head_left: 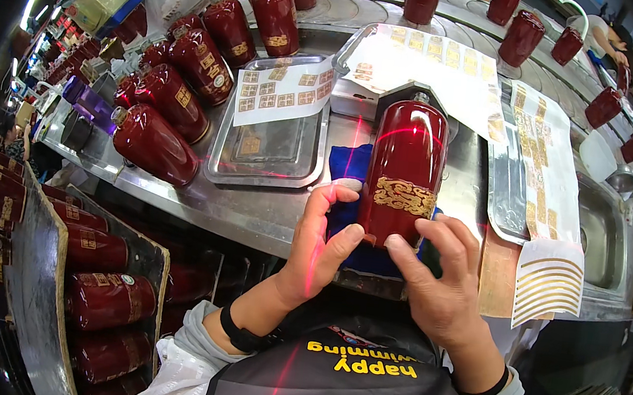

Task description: Applying decorative and branding labels to red liquor bottles on a factory assembly line.

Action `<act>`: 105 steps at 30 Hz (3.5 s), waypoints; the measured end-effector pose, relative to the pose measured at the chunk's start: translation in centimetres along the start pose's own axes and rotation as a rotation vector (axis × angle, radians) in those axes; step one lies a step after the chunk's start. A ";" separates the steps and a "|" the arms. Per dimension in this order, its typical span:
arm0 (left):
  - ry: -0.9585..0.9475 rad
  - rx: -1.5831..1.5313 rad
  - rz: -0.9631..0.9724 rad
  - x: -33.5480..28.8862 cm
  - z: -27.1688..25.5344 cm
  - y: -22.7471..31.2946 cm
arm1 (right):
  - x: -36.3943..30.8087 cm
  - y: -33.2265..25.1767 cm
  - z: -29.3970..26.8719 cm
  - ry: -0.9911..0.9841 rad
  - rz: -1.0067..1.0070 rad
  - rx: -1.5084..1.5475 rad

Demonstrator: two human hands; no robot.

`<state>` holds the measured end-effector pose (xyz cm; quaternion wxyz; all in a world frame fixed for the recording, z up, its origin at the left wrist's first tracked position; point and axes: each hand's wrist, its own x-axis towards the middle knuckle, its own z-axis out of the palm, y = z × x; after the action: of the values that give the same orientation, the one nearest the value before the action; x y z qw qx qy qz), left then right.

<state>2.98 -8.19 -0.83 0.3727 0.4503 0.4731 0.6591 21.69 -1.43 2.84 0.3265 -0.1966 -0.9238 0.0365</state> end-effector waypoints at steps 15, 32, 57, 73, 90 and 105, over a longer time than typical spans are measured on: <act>-0.003 0.373 0.171 0.4 -0.1 -1.4 | -1.4 0.3 0.0 -0.027 0.086 0.043; -0.069 1.063 0.670 -3.7 -0.5 -1.8 | -1.6 0.5 0.1 -0.025 0.100 0.091; 0.019 1.050 0.927 -2.6 -0.7 -2.0 | -1.7 0.5 0.2 -0.011 0.108 0.120; 0.021 0.834 0.625 -1.3 -0.3 -0.8 | -1.7 0.4 0.3 -0.005 0.121 0.139; 0.000 0.712 0.566 -1.0 -0.6 -0.6 | -1.7 0.6 0.4 -0.008 0.125 0.160; -0.009 0.562 0.468 -0.6 -0.5 -1.3 | 0.8 -0.4 -3.9 0.047 0.469 0.523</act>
<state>2.73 -8.50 -2.24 0.0759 0.6341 0.5182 0.5689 23.40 -1.72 6.45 0.3699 -0.3140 -0.8050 0.3415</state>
